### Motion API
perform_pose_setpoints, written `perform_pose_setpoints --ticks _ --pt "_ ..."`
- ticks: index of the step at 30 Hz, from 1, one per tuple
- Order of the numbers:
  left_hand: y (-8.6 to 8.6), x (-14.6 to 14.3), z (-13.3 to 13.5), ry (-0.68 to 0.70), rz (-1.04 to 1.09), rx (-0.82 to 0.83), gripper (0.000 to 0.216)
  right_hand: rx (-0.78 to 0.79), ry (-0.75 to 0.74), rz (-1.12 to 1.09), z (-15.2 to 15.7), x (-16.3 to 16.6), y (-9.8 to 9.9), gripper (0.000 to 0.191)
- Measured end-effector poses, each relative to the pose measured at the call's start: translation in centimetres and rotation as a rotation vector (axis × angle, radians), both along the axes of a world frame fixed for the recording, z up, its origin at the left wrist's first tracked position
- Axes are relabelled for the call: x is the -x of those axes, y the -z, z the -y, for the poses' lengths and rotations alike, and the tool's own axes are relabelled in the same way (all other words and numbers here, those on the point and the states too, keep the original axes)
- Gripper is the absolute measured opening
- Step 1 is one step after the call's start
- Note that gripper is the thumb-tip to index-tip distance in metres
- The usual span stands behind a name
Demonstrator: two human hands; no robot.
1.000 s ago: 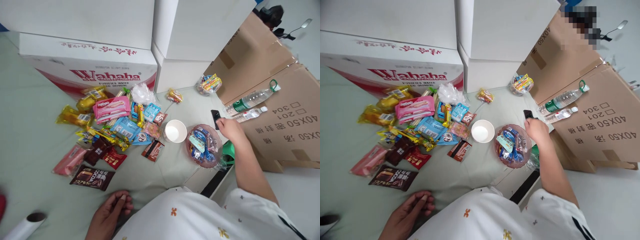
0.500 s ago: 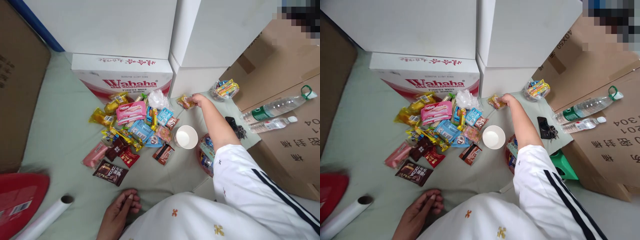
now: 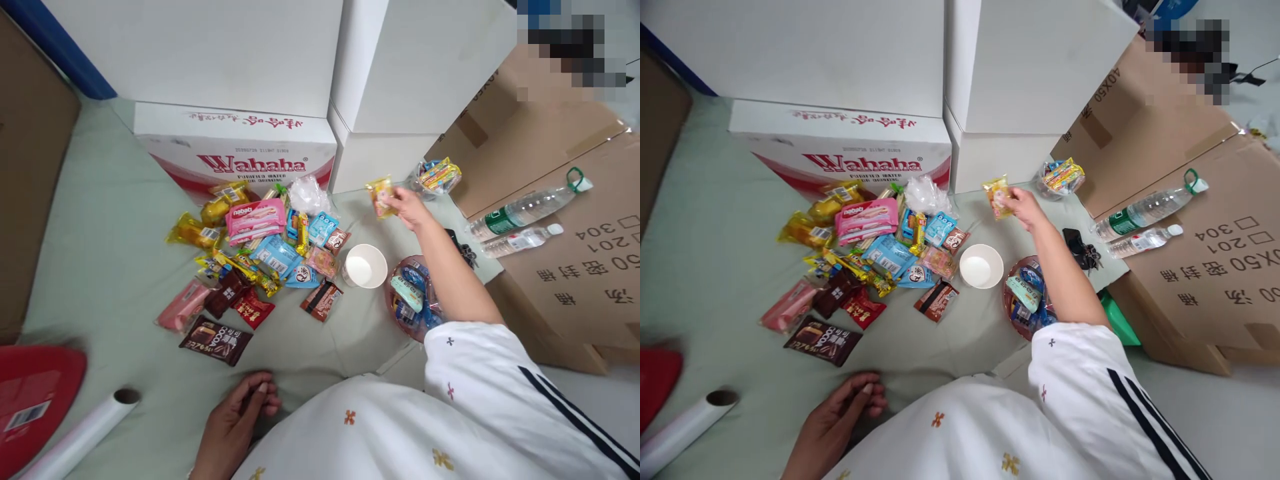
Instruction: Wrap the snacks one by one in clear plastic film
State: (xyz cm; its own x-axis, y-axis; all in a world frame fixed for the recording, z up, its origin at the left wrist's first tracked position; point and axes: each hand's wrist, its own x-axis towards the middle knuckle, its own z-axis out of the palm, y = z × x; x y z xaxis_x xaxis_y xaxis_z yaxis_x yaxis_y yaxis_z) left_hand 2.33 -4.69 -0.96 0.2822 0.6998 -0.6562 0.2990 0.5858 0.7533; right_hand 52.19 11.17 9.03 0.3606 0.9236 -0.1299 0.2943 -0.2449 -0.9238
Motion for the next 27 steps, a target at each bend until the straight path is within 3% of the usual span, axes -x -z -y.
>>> perform_pose_setpoints --ticks 2,5,8,11,17,21,27 --pt "0.5 0.3 0.1 0.027 -0.006 -0.018 0.073 -0.121 -0.031 -0.08 4.5 -0.3 -2.7 0.053" --pt "1.4 0.8 0.2 0.056 -0.002 -0.037 0.07 -0.133 0.088 -0.122 12.4 0.4 -5.0 0.049" --pt "1.8 1.0 0.1 0.089 0.012 -0.058 0.066 -0.056 0.236 -0.173 19.2 2.4 -4.4 0.047" --pt "1.6 0.9 0.0 0.112 0.015 -0.07 0.064 0.044 0.302 -0.202 23.2 4.9 -2.2 0.047" --pt "0.9 0.6 -0.1 0.114 -0.005 -0.088 0.066 0.171 0.175 0.068 26.1 8.3 1.0 0.068" --pt "0.9 0.6 0.1 0.094 -0.037 -0.116 0.065 0.22 0.099 0.444 27.2 9.8 3.0 0.045" --pt "0.6 0.6 0.2 0.113 -0.05 -0.168 0.062 0.198 0.151 1.015 27.5 11.4 4.2 0.046"
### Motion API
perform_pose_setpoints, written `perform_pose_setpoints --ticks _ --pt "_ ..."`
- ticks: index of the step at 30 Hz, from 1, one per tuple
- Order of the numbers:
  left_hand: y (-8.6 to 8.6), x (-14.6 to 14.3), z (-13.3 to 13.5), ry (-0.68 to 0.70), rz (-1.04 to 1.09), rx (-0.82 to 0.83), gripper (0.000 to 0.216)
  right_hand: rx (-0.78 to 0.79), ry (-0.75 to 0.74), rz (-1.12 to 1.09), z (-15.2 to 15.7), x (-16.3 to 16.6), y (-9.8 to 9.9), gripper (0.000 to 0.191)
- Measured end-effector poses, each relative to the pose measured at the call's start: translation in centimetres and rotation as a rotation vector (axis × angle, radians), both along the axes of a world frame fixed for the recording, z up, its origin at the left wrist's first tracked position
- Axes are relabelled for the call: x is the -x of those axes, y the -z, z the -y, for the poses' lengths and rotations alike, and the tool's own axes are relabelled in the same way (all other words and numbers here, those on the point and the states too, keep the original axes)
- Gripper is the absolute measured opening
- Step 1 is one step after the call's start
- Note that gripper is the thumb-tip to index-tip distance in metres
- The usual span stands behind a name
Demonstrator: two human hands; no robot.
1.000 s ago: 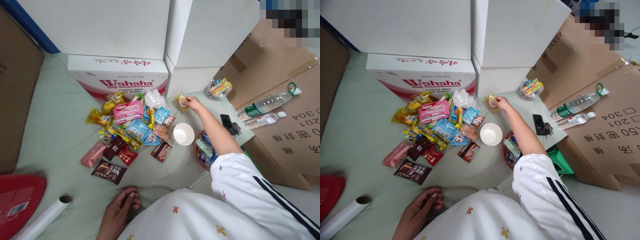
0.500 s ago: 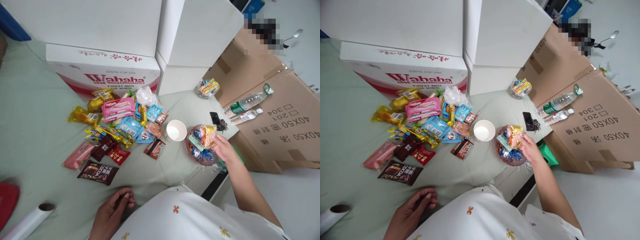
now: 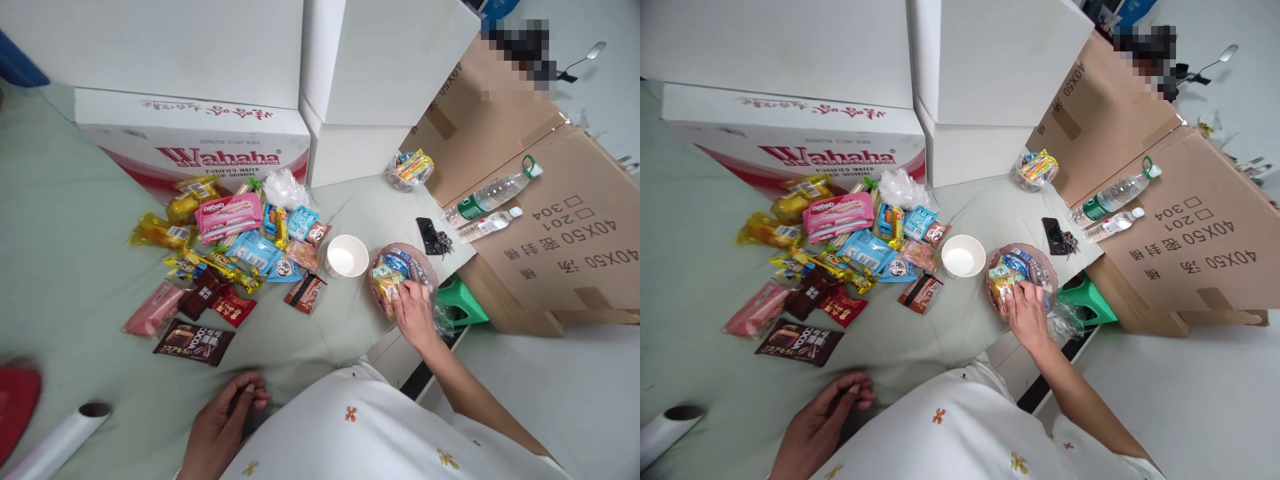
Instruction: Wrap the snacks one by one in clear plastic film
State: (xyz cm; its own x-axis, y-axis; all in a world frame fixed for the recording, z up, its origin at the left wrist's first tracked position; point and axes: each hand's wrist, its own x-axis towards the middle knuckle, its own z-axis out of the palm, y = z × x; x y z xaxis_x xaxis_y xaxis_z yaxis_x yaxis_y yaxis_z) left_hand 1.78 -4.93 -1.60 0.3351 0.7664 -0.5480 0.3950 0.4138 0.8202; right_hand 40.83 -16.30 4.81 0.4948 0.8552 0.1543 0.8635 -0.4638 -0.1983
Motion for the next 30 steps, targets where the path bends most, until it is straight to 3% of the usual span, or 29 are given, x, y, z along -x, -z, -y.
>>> perform_pose_setpoints --ticks 3,6,12,16,19,24,30 --pt "0.0 0.0 0.1 -0.006 -0.021 -0.022 0.06 0.079 -0.022 0.091 -0.1 -0.8 -0.2 0.048" --pt "0.3 0.1 0.2 0.009 -0.044 -0.029 0.059 0.095 -0.115 0.011 0.0 -1.9 -0.4 0.049" --pt "0.6 0.4 0.2 0.056 -0.069 -0.037 0.06 -0.127 -0.048 0.059 3.5 -0.9 -0.7 0.049" --pt "0.5 0.5 0.1 0.073 -0.081 -0.047 0.06 -0.127 -0.025 0.041 6.8 1.1 0.8 0.036" --pt "0.4 0.4 0.1 0.076 -0.071 -0.042 0.06 -0.12 -0.03 0.016 7.5 1.1 2.4 0.024" --pt "0.1 0.2 0.2 0.044 -0.053 -0.039 0.062 -0.165 -0.026 0.042 3.7 -3.2 3.3 0.027" --pt "-0.2 -0.1 0.4 0.028 -0.048 -0.037 0.062 -0.207 -0.081 0.025 -5.8 -10.3 3.4 0.032"
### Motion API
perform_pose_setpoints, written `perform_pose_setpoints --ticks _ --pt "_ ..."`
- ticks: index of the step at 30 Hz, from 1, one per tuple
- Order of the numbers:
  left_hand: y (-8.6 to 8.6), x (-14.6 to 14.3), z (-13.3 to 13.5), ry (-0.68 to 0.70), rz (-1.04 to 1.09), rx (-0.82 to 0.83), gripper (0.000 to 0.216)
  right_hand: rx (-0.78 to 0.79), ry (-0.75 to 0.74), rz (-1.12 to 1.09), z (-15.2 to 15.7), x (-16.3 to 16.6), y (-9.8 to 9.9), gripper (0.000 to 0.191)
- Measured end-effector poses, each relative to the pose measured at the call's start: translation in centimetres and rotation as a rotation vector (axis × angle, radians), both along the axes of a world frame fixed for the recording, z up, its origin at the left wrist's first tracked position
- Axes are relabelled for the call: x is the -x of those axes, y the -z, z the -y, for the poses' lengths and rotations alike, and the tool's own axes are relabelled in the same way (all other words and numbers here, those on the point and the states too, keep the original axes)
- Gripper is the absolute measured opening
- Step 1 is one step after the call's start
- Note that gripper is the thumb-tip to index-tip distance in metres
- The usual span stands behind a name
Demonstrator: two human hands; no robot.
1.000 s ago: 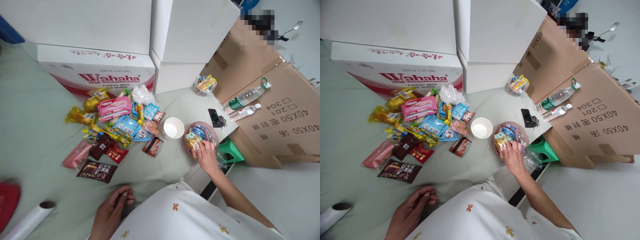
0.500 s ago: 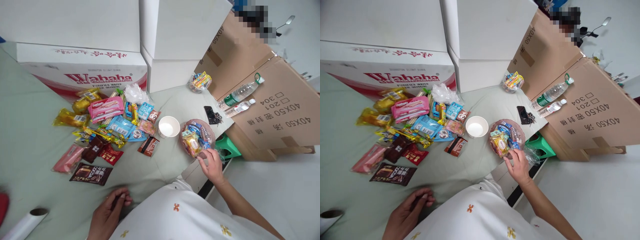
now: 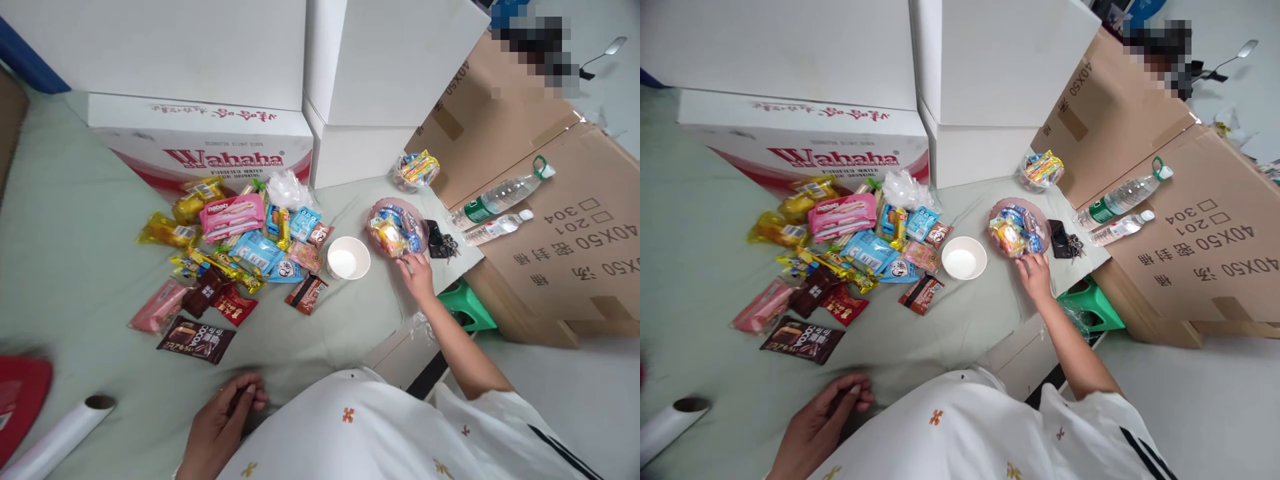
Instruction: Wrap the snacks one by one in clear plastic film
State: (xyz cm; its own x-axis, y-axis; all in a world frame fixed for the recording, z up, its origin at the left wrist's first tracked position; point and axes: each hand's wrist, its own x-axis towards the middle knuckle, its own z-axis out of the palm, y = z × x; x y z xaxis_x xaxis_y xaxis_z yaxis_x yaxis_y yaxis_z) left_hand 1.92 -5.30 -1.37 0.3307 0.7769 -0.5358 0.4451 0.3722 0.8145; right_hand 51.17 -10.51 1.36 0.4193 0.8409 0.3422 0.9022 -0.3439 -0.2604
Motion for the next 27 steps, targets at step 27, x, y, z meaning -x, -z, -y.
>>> perform_pose_setpoints --ticks 27 --pt "1.6 1.1 0.0 -0.061 -0.014 0.063 0.067 -0.208 -0.287 0.021 -0.2 2.4 -7.1 0.024"
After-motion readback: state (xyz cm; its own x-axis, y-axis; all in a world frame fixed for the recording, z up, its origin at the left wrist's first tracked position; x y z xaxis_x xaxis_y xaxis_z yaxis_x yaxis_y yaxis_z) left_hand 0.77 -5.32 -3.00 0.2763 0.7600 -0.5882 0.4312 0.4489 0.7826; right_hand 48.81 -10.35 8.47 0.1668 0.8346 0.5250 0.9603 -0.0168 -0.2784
